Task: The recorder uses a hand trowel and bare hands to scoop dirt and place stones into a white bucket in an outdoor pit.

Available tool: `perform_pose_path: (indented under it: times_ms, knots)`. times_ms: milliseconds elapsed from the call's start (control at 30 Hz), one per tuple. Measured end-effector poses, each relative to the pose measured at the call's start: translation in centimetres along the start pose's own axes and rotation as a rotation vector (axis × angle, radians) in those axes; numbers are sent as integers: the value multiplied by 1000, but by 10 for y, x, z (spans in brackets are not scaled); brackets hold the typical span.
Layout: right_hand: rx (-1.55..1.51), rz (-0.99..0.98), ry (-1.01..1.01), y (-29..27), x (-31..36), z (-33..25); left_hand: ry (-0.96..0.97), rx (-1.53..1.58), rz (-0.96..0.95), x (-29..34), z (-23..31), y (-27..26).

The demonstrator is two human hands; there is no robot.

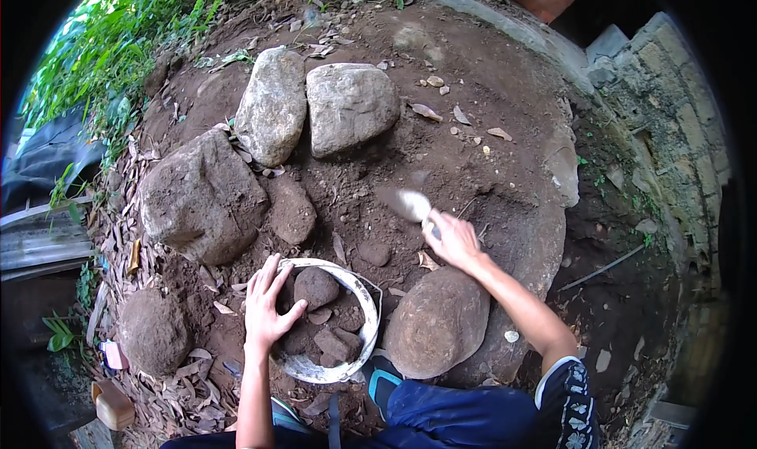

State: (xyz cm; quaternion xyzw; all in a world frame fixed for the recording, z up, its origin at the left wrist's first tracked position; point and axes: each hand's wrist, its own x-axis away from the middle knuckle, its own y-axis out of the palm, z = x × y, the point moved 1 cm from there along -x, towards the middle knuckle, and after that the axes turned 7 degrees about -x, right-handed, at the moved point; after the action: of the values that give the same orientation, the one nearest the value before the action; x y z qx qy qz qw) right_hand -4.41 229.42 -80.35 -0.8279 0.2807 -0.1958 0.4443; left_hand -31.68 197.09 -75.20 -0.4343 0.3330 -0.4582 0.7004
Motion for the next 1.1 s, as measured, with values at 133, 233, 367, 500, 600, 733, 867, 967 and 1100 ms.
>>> perform_pose_path:
  times_ms: [133, 233, 367, 500, 600, 733, 867, 967, 1100]
  knots:
    - [351, 153, 113, -30, -20, 7, -14, -14, 16, 3, 5, 1]
    - [341, 186, 93, -17, -16, 12, -47, -5, 14, 8, 8, 3]
    - [199, 227, 79, -7, -17, 6, -16, -61, -14, 14, 2, 7]
    - [24, 251, -107, -4, -38, -23, -16, -14, -53, 7, -1, 4]
    - [70, 212, -65, 14, -80, -3, -3, -27, -51, 7, -1, 4]
    - [60, 32, -239, 46, -91, -3, -5, 7, -58, 6, -4, 8]
    - [16, 64, -406, 51, -88, -1, -9, 2, -64, 7, -7, 6]
    - [98, -52, -513, 48, -64, -9, -9, 10, -59, 9, -13, 4]
    - [201, 111, -233, 33, -78, -13, 2, 9, -52, 10, -17, 6]
